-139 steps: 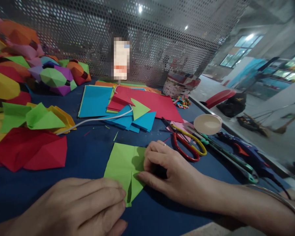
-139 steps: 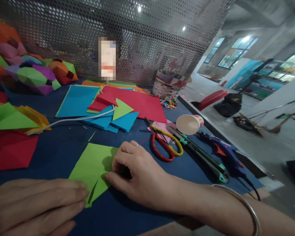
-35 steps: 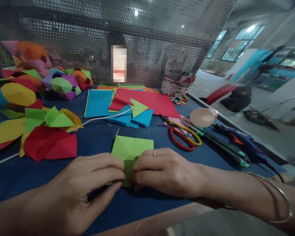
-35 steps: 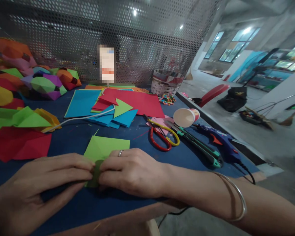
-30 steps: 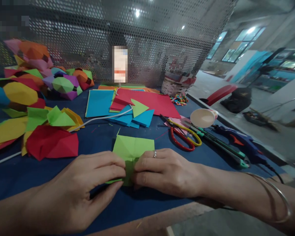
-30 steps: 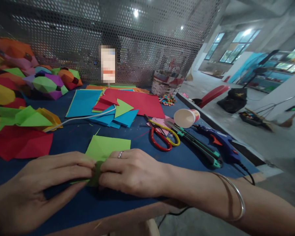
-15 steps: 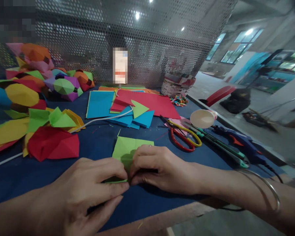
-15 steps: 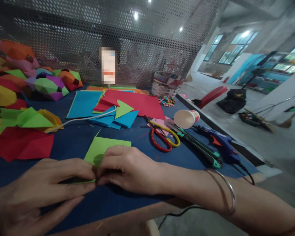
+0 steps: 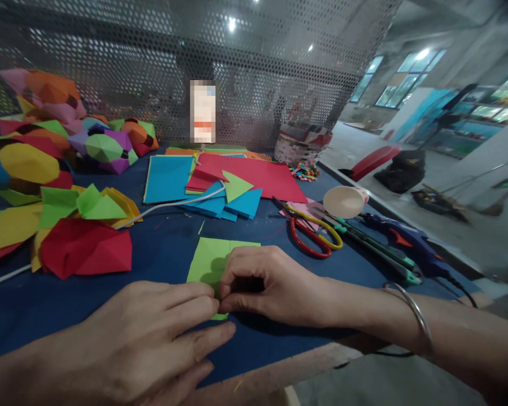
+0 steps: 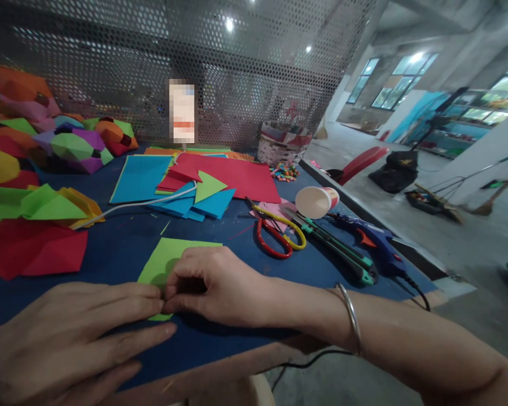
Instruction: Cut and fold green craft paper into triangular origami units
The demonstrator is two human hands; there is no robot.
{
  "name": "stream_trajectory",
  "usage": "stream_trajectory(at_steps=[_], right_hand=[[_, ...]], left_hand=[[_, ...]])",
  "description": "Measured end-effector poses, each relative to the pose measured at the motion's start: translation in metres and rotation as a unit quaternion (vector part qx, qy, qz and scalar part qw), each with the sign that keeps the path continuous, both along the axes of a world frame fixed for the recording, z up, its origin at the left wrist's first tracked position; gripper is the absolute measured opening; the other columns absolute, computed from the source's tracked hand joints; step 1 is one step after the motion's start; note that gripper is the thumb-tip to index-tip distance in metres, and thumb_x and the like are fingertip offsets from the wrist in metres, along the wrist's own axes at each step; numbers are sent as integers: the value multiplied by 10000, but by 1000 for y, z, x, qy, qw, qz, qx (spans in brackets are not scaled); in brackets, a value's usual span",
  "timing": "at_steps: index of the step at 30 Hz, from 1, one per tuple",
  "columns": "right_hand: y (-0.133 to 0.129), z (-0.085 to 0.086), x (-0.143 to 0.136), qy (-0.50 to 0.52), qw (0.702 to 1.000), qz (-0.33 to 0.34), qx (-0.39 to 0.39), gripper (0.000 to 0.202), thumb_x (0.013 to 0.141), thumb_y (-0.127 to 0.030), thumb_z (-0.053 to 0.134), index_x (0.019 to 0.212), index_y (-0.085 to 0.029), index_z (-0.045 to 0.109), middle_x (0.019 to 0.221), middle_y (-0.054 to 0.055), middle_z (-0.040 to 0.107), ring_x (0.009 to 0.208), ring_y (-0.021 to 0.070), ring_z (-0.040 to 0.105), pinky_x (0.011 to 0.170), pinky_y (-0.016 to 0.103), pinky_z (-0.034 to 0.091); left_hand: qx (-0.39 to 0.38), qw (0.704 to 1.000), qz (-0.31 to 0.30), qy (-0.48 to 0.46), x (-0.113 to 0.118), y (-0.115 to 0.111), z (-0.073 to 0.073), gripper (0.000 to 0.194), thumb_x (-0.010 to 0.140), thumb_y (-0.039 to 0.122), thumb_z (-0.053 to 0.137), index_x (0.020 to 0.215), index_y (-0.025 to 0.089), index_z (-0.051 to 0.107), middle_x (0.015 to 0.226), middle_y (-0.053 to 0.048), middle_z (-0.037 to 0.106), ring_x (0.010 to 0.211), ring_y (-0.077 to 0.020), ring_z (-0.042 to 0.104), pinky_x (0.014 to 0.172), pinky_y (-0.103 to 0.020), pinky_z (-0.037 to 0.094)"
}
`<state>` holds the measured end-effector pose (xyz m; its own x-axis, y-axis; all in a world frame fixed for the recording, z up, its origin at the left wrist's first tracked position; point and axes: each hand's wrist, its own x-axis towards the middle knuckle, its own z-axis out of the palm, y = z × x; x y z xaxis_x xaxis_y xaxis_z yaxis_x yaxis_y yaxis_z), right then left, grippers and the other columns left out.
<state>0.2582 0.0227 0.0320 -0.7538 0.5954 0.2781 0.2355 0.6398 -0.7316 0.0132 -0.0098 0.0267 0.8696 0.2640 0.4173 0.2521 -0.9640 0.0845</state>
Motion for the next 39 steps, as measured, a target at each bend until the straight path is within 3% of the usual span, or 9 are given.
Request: stream_trajectory(at_steps=[7, 14, 18, 23, 30, 34, 39], right_hand=[[1, 0, 1, 1, 1000, -2, -8, 67, 916, -104, 721, 875, -146, 688, 863, 13, 691, 814, 118, 634, 771, 226, 503], [1, 1, 2, -4, 1000, 4, -3, 75, 926, -102, 700, 869, -149, 682, 866, 15, 688, 819, 119, 632, 775, 221, 499], [1, 0, 2, 2, 1000, 2, 9, 88, 912, -72, 693, 864, -143, 674, 853, 10, 678, 797, 111, 620, 752, 210, 487], [0, -1, 3, -8, 1000, -9, 16, 86, 902, -73, 707, 860, -140, 672, 850, 11, 673, 794, 114, 614, 735, 212, 479], [-1, 1, 6, -13, 1000, -9, 5, 56, 928, -121, 719, 909, -146, 672, 908, 30, 685, 850, 125, 623, 776, 236, 508], [-1, 1, 7, -12, 1000, -4, -1, 63, 933, -110, 707, 908, -151, 667, 916, 29, 689, 853, 123, 626, 790, 243, 515], [-1, 1, 7, -6, 1000, -3, 7, 64, 920, -99, 721, 898, -138, 675, 907, 33, 681, 864, 123, 630, 804, 237, 514]], left_hand=[[25, 1000, -1, 10, 3, 1, 3, 299, 1028, 211, 485, 1263, 165, 665, 1155, -100, 753, 1049, -232, 693, 828, -302, 593], [6, 1000, 21, -16, 3, -1, -1, 276, 1027, 209, 476, 1244, 165, 641, 1153, -87, 748, 1050, -215, 683, 820, -284, 570], [-49, 997, 44, -28, 4, -2, -4, 272, 996, 219, 526, 1230, 200, 665, 1174, -75, 714, 1038, -213, 685, 733, -289, 554], [-115, 990, 57, -51, 9, 2, 1, 174, 981, 232, 570, 1106, 256, 689, 1110, -44, 693, 965, -185, 690, 687, -255, 528], [-115, 992, 33, -45, 9, 10, 11, 189, 1004, 223, 547, 944, 250, 725, 1057, -36, 708, 981, -174, 708, 744, -224, 546], [-118, 992, 25, -48, 2, 11, 9, 215, 970, 184, 569, 1085, 277, 724, 1148, -33, 730, 1066, -183, 714, 828, -217, 580], [-131, 988, 69, -49, -8, 14, 12, 378, 923, 112, 486, 1215, 278, 660, 1265, -35, 705, 1188, -201, 678, 988, -270, 586]])
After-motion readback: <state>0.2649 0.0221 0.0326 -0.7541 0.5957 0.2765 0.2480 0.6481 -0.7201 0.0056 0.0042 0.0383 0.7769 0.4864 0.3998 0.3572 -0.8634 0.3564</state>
